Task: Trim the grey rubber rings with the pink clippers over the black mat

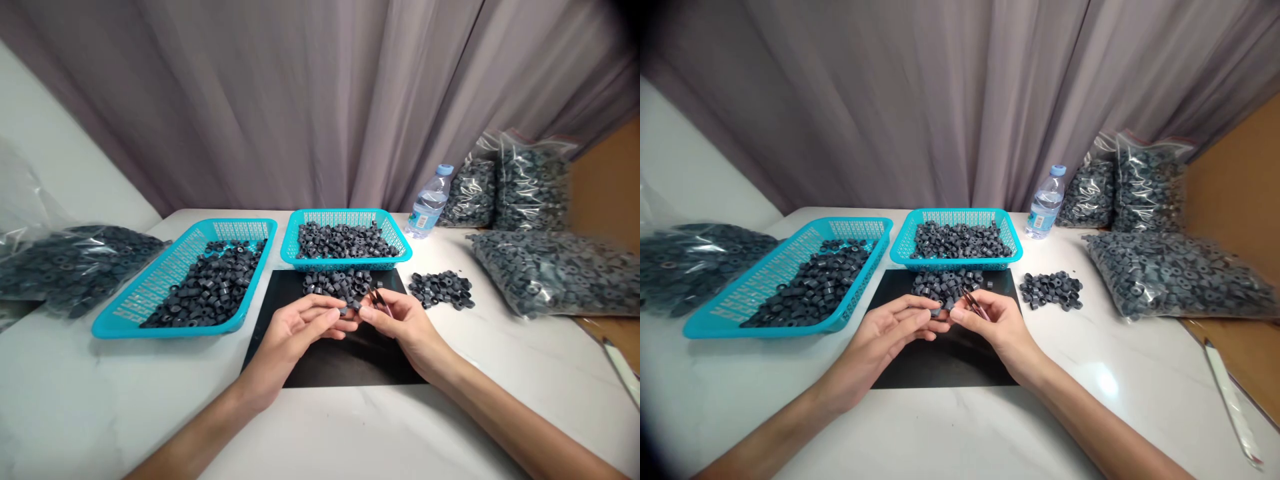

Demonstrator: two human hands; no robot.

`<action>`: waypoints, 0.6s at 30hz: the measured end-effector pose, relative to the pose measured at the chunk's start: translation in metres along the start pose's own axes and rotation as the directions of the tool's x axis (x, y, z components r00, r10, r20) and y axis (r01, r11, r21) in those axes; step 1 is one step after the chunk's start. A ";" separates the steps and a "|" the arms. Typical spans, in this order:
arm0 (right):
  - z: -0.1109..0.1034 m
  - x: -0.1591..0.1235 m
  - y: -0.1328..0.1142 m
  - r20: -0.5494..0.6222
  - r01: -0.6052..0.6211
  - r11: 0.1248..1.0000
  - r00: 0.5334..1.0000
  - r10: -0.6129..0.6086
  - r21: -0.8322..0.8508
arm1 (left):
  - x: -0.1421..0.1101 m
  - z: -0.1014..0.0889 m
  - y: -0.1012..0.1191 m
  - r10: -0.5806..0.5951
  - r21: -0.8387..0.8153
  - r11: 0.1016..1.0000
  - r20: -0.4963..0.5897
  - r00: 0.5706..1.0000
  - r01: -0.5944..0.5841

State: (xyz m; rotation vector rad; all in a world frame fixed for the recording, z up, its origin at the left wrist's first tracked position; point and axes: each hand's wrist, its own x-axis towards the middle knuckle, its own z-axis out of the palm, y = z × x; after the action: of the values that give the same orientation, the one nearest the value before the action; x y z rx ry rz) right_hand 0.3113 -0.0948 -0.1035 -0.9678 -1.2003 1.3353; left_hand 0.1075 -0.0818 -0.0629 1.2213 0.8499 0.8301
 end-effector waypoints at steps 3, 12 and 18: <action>-0.001 0.001 0.002 0.001 -0.012 1.000 1.000 0.012 0.011 | 0.000 0.001 0.001 -0.042 -0.050 0.998 -0.011 0.999 0.042; 0.000 0.001 0.003 0.014 -0.038 0.998 0.999 0.038 0.041 | 0.001 0.000 0.001 -0.060 -0.080 0.995 -0.005 0.998 0.060; 0.000 0.001 0.003 0.042 -0.053 0.998 0.998 0.051 0.036 | 0.002 0.000 0.000 -0.076 -0.053 0.996 0.001 0.997 0.076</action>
State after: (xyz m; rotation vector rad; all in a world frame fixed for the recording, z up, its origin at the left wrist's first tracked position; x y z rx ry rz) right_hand 0.3112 -0.0939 -0.1063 -0.9550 -1.1847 1.4200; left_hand 0.1083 -0.0800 -0.0634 1.1351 0.8643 0.7870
